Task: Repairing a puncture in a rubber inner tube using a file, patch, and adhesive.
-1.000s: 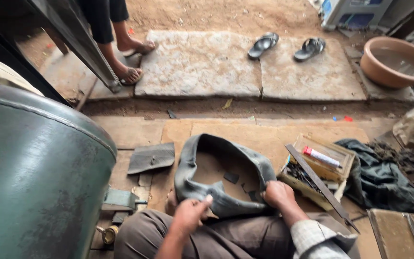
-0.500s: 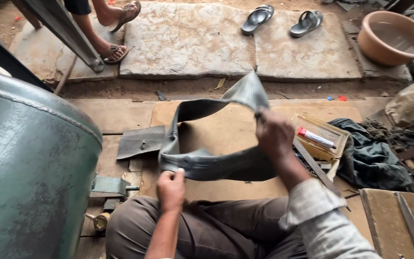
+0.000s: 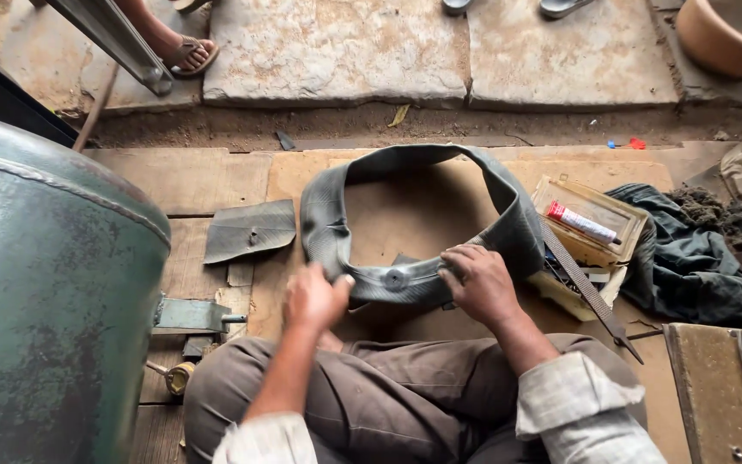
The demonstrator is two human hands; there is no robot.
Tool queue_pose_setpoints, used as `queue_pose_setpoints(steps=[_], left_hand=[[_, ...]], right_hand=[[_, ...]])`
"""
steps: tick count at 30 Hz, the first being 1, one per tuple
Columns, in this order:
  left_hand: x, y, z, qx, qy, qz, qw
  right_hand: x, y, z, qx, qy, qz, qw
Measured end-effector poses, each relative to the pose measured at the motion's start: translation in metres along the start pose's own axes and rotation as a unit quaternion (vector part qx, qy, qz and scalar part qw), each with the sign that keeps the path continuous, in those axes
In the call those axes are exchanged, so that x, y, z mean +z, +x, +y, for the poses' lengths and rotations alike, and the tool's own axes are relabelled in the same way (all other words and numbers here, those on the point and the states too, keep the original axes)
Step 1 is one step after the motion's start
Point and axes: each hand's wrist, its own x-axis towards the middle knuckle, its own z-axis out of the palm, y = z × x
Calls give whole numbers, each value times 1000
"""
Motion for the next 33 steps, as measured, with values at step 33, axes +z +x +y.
queue_pose_setpoints(steps=[33], left_hand=[[50,148,-70,-171,-378,-190,890]], right_hand=[[38,58,34,239,170,-289,911]])
